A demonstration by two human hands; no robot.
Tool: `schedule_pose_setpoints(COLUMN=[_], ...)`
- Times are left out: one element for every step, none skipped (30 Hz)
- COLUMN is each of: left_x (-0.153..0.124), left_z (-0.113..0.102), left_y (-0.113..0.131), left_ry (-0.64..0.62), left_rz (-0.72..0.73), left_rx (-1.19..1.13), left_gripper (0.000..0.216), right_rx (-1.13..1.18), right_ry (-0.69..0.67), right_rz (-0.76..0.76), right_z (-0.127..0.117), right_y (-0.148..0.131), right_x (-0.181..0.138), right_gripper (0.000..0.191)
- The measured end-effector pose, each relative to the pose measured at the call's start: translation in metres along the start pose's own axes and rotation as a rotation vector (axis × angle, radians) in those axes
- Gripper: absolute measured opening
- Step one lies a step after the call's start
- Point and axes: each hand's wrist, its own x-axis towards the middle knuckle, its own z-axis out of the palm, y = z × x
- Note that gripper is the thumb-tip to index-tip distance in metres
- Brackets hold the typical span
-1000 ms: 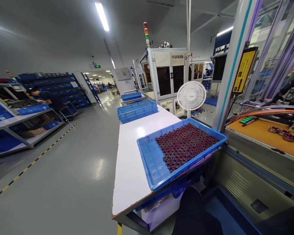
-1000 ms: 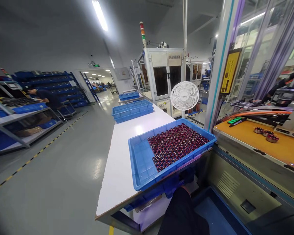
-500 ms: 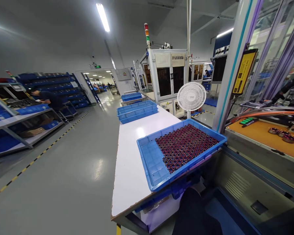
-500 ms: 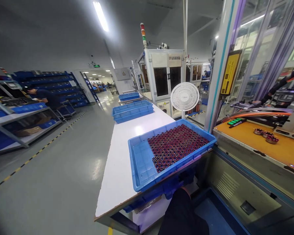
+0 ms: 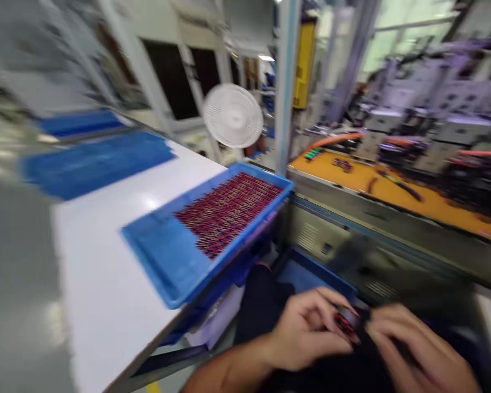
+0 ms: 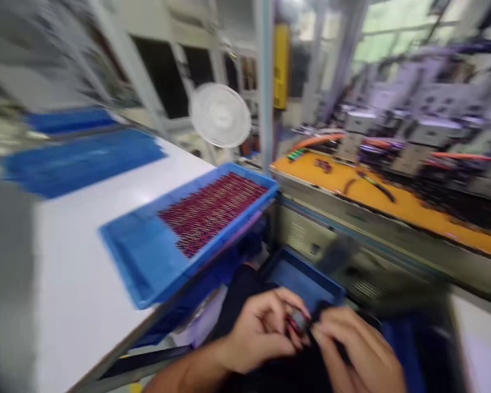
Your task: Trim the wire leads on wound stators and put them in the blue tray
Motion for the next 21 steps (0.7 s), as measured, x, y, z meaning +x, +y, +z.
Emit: schedule_pose_setpoints(left_x=[0.002,0.004,0.008,0.011,0.013,0.014,0.015,0.014,0.014,0.014,0.013,0.013,0.013,0.013,0.013,0.013,0.014,0.015,0.015,0.016,0.017], left_z=[0.001,0.001,-0.001,-0.002,-0.004,-0.005,-0.005,-0.006,-0.008,-0.009,-0.011,-0.012,-0.014,-0.015,-0.016,-0.016,-0.016,-0.016,-0.016,-0.017,-0.017], left_y=[0.004,0.008,0.011,0.012,0.013,0.013,0.011,0.010,0.008,0.007,0.006,0.005,0.004,0.004,0.003,0.003,0.002,0.002,0.001,0.001,0.000], left_ry=[0.010,0.034,0.057,0.072,0.084,0.089,0.090,0.088,0.086,0.085,0.082,0.077,0.071,0.064,0.059,0.055,0.053,0.052,0.052,0.050,0.048], left_rz=[0.060,0.111,0.142,0.167,0.185,0.194,0.199,0.200,0.199,0.195,0.187,0.179,0.171,0.163,0.154,0.149,0.146,0.144,0.143,0.146,0.150], left_rx=[0.017,0.023,0.041,0.062,0.083,0.104,0.122,0.139,0.156,0.173,0.187,0.191,0.184,0.167,0.142,0.115,0.093,0.079,0.070,0.066,0.065], left_gripper=[0.036,0.030,0.025,0.021,0.020,0.022,0.026,0.031,0.034,0.035,0.035,0.034,0.032,0.032,0.032,0.032,0.031,0.031,0.030,0.030,0.029], right_rx=[-0.020,-0.008,0.014,0.032,0.050,0.067,0.088,0.122,0.174,0.245,0.330,0.426,0.523,0.615,0.695,0.760,0.812,0.853,0.888,0.921,0.958], right_ry=[-0.022,-0.022,0.001,0.036,0.067,0.094,0.114,0.124,0.125,0.120,0.108,0.086,0.060,0.035,0.016,0.001,-0.007,-0.009,-0.009,-0.008,-0.002], right_rz=[0.048,0.092,0.129,0.174,0.219,0.269,0.324,0.382,0.444,0.512,0.584,0.659,0.732,0.798,0.854,0.900,0.936,0.963,0.984,1.000,1.013], right_z=[-0.004,-0.005,-0.003,-0.001,0.002,0.005,0.007,0.009,0.010,0.011,0.011,0.012,0.012,0.013,0.013,0.015,0.016,0.017,0.018,0.018,0.018], right_y=[-0.004,-0.007,-0.009,-0.009,-0.010,-0.010,-0.011,-0.013,-0.014,-0.015,-0.016,-0.017,-0.017,-0.016,-0.015,-0.014,-0.013,-0.012,-0.010,-0.009,-0.007], right_x=[-0.002,-0.002,-0.001,0.001,0.002,0.003,0.003,0.002,0.002,0.000,-0.001,-0.002,-0.002,-0.003,-0.004,-0.005,-0.007,-0.009,-0.010,-0.012,-0.014], right_gripper=[0.010,0.011,0.012,0.012,0.012,0.012,0.013,0.014,0.016,0.017,0.017,0.018,0.019,0.019,0.020,0.020,0.021,0.022,0.024,0.027,0.029])
